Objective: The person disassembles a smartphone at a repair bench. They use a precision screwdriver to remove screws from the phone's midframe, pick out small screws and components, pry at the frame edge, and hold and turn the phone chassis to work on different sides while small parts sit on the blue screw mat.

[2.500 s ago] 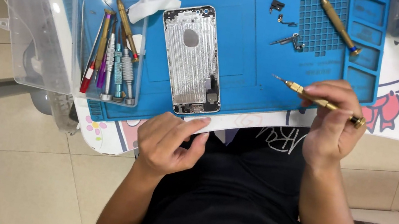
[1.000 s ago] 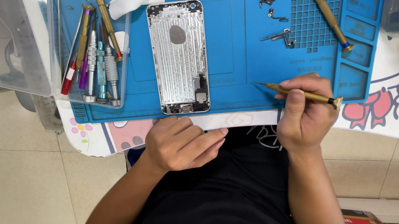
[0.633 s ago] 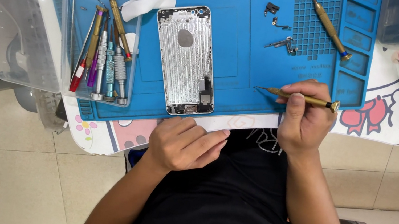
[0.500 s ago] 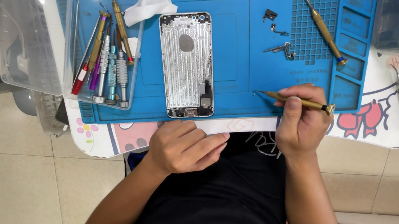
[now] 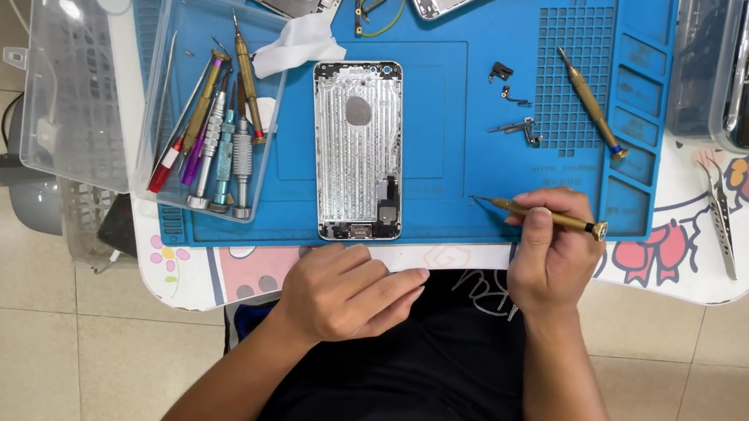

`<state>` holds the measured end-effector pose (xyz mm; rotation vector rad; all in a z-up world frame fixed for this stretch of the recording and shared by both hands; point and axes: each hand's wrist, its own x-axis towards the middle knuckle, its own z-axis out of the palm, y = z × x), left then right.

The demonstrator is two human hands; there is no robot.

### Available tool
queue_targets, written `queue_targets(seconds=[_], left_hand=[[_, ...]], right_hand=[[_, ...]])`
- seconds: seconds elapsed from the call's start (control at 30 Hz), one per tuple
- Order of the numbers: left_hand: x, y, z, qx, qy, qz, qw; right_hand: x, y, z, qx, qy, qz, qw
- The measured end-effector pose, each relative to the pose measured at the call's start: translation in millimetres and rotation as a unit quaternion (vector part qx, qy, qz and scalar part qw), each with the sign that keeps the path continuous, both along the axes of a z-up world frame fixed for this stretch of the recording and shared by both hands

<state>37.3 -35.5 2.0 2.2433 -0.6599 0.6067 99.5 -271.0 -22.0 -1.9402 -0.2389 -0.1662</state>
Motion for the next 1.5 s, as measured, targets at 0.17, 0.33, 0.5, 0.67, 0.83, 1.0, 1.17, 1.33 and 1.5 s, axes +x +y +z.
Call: queue_targets(seconds=[0.17,0.33,0.5,0.67,0.83,1.0,1.17,1.33,1.5], left_hand=[[-3.8,0.9,1.7,-0.006,0.015,0.009,1.0],[0.0,-1.2,3.6,-0.02,0.028,0.033,0.999],[-1.9,1.6,0.7,-0.003,0.015,0.018,1.0],[-2.0,2.0,1.7,-0.005,0.029,0.015,0.999],[-2.5,0.9,-0.4,-0.003,0.041,0.009,0.999],[-0.3,0.2,-4.1,0.01,0.03,0.01,0.999],[1.6,-0.8,-3.0,0.011,0.031,0.01,0.999],[1.9,-1.0,-3.9,0.018,0.037,0.012,0.999],[0.2,-1.7,-8.8,-0.017,0.029,0.046,0.998]], right_hand=[[-4.5,1.7,0.8,0.008,-0.001,-0.002,1.0],[-2.7,0.0,-0.8,0.065,-0.004,0.007,0.998],[-5.9,-0.3,-4.6,0.076,0.0,-0.002,0.997],[-6.6,0.5,-4.5,0.045,0.001,-0.002,0.999],[-8.8,0.8,-0.5,-0.039,-0.023,-0.02,0.999],[-5.8,1.2,-1.9,-0.014,-0.03,-0.007,0.999],[-5.7,0.9,0.6,-0.027,-0.015,-0.016,0.999],[-5.5,-0.9,-2.9,-0.015,-0.01,-0.016,1.0],[-10.9,-9.0,-10.8,0.074,-0.009,0.005,0.997]])
